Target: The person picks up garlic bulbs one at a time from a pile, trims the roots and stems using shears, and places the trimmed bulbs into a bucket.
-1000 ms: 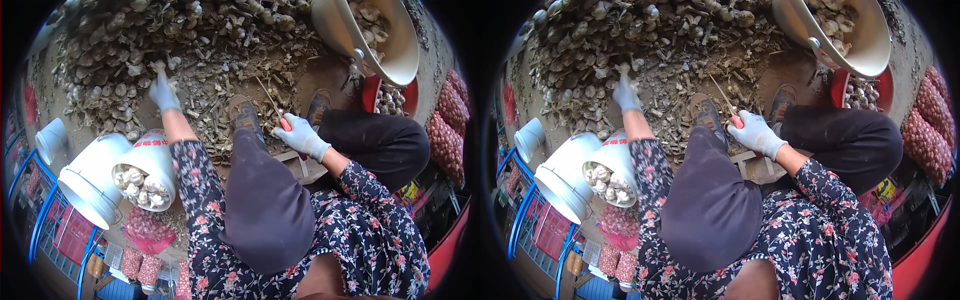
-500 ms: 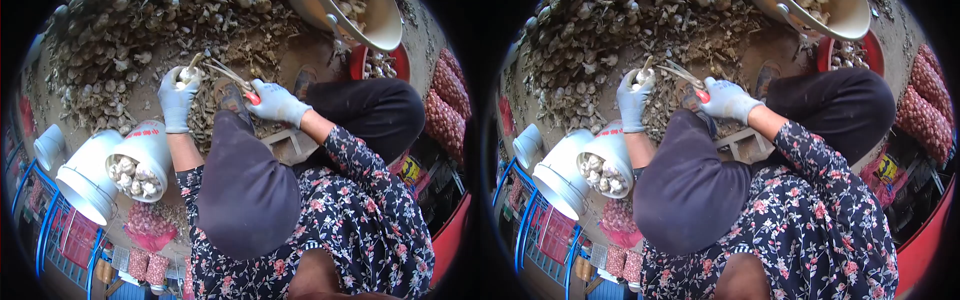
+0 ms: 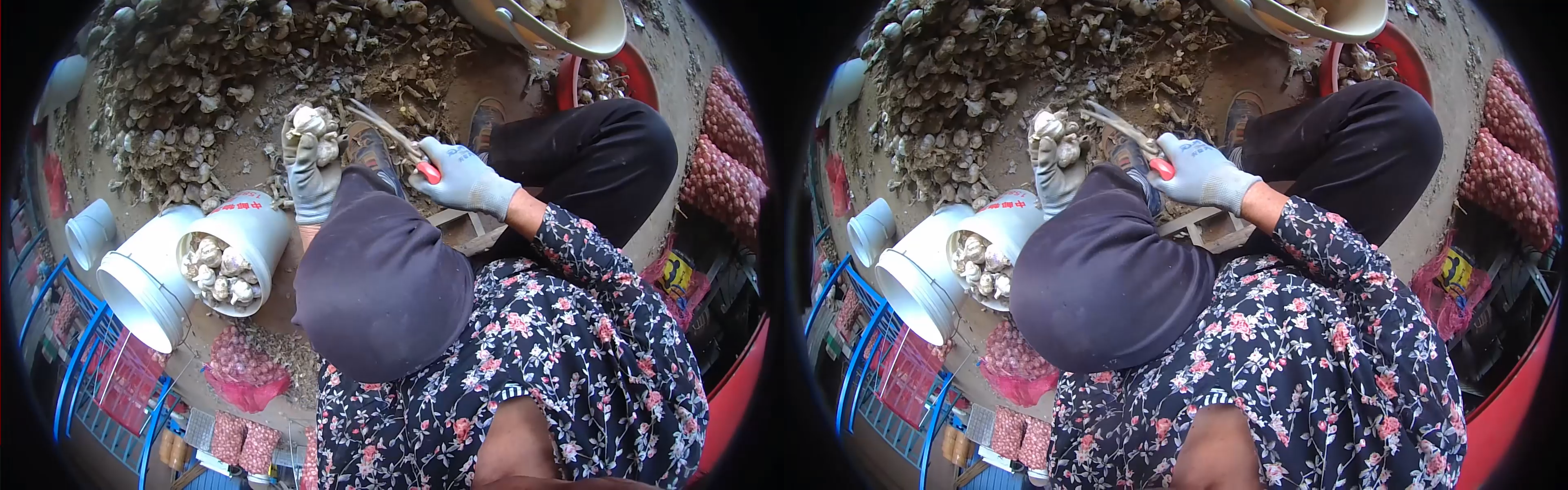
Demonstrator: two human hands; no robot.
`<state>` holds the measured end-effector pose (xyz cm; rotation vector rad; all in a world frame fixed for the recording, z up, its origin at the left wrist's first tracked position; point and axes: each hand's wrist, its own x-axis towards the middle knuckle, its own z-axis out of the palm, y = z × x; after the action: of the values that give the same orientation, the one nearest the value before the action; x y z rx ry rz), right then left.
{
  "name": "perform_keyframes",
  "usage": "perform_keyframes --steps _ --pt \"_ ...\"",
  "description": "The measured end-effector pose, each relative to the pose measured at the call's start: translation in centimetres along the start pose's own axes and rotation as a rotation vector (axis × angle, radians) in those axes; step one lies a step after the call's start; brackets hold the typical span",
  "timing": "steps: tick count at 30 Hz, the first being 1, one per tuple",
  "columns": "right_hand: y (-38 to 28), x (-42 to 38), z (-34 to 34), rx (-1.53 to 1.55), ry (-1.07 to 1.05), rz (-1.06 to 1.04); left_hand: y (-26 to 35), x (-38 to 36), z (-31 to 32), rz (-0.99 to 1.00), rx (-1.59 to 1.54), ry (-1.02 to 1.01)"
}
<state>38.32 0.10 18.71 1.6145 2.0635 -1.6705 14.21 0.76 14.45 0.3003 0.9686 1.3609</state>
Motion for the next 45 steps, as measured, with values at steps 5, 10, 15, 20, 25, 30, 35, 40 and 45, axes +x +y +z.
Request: perform_keyframes --steps 5,10,15,20,25,30,35,40,45 --pt "-0.4 0.9 0.1 -0.157 0.064 -0.125 -0.6 -0.6 0.5 -0.034 0.031 -0.075" --pt "-0.8 1.5 -0.7 -0.509 0.132 -0.133 0.9 -1.1 2.2 -0.063 0.500 -0.001" --pt "-1.5 1.5 -1.1 -0.561 0.134 -0.130 -0.8 0.4 0.0 -0.007 0.698 0.017" --pt "-0.5 1.4 -1.6 -0.577 0.168 -0.131 -1.1 -0.9 0.7 -0.095 0.209 -0.069" --pt "-0.8 2.0 -1.1 -0.613 0.210 -0.224 -0.8 -1.1 1.2 -0.090 0.226 -0.110" --pt "-0.5 2.1 -1.0 -0.577 0.005 -0.145 -1.3 -1.0 0.9 -0.080 0.402 -0.109" --pt "1.0 1.8 -0.7 -0.405 0.012 -0.090 -1.5 -1.1 -0.2 -0.120 0.441 -0.100" --pt "2.1 1.9 0.1 -0.345 0.121 0.049 3.6 -7.5 -3.6 0.415 0.428 0.257" --pt "1.0 1.7 0.5 -0.309 0.039 0.039 10.0 -14.2 -12.2 0.561 1.692 1.125"
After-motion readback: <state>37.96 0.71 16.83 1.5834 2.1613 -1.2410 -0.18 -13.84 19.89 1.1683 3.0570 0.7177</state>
